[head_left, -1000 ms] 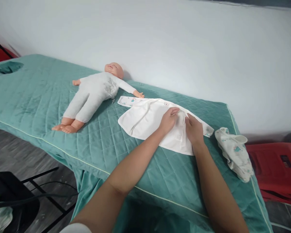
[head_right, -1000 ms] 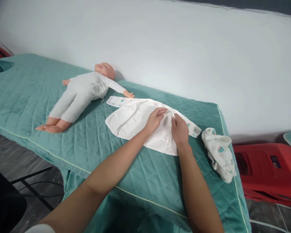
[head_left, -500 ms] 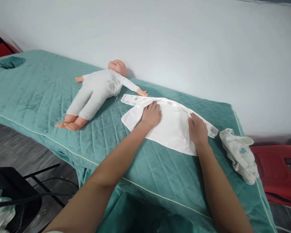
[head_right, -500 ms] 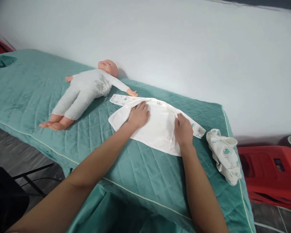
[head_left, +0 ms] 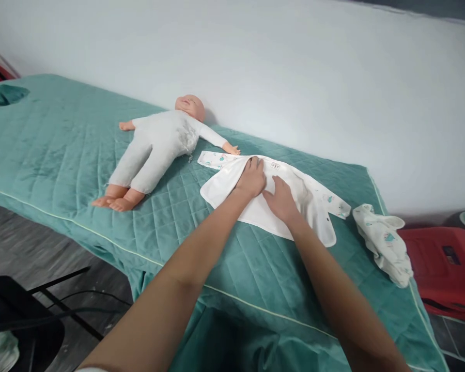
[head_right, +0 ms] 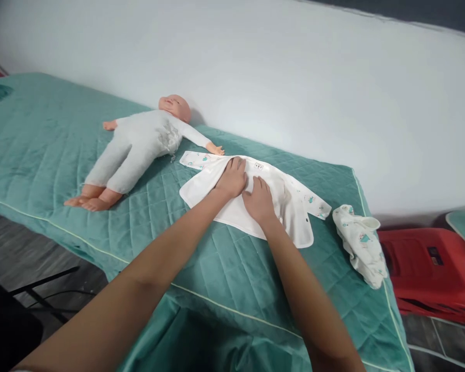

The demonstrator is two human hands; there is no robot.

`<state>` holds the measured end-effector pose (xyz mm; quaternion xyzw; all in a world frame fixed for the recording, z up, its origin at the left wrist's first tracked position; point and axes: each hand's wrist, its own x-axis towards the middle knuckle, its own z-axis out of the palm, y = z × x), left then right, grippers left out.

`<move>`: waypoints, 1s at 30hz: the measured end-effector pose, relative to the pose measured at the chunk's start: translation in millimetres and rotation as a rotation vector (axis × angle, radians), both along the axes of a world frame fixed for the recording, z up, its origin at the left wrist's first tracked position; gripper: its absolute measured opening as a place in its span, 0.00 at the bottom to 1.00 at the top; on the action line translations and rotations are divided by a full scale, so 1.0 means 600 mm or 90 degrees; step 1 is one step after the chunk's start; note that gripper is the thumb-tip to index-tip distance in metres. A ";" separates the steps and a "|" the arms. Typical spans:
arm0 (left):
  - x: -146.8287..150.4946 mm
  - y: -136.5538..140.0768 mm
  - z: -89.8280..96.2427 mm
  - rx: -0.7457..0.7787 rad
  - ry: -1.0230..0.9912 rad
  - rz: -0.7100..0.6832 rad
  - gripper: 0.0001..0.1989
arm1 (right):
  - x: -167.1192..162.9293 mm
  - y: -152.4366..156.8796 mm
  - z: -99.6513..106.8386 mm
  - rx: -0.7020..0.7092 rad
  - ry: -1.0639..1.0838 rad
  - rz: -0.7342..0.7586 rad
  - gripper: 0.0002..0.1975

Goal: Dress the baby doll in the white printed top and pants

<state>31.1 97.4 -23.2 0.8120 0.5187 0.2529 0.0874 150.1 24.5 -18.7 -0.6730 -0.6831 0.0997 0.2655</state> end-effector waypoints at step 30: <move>-0.005 0.026 -0.029 0.033 -0.132 0.019 0.30 | 0.059 0.058 -0.017 0.081 0.086 -0.202 0.35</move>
